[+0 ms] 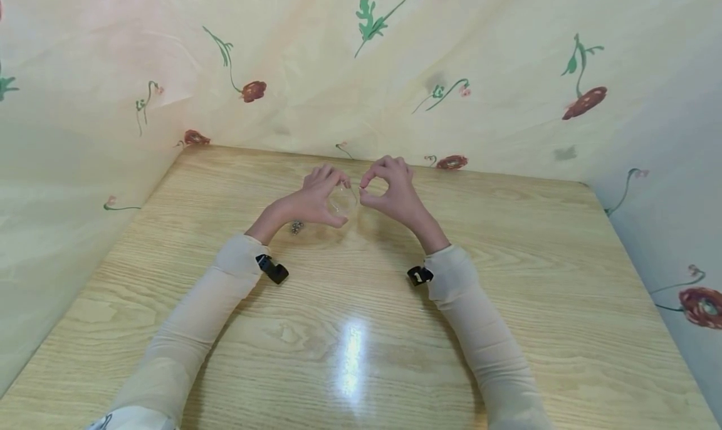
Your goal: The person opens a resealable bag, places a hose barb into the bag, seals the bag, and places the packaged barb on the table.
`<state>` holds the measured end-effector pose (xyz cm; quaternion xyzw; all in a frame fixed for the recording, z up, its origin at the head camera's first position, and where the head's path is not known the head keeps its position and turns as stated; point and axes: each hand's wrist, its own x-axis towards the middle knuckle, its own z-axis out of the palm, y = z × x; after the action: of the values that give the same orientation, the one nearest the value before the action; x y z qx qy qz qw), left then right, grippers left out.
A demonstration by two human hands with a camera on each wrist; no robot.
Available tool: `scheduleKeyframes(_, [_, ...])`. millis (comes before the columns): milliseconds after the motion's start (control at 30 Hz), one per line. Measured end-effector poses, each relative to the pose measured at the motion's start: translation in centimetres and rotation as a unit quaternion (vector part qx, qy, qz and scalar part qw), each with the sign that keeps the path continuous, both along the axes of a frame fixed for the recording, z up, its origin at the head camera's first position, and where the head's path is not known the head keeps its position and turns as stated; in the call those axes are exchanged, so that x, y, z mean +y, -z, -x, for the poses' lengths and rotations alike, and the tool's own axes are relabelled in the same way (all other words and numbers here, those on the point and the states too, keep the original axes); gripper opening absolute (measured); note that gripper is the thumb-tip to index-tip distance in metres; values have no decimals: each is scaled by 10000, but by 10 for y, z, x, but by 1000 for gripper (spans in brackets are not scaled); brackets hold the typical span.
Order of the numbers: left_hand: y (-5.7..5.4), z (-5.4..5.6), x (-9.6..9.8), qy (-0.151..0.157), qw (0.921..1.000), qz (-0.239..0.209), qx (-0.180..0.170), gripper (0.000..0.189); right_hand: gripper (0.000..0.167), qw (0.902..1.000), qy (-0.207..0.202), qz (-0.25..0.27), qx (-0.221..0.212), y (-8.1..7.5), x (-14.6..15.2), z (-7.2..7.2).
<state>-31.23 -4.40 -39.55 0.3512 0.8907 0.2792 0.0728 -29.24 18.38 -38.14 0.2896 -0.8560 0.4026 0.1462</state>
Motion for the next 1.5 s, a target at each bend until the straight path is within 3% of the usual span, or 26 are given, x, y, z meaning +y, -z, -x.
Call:
scheduleKeyframes(500, [-3, -5, 3, 121, 9999, -87, -84, 66, 10, 9992, -189, 45, 344, -4, -5, -5])
scheduleKeyframes(700, [-1, -5, 4, 135, 9999, -85, -6, 68, 4, 9982, -225, 55, 546, 0, -10, -6])
scheduleKeyframes(1167, [-4, -9, 6, 244, 9996, 144, 26, 71, 6, 9973, -308, -168, 646, 5, -19, -12])
scheduleKeyframes(1500, [0, -8, 6, 310, 9994, 113, 43, 71, 6, 9961, -333, -230, 780, 11, -21, -12])
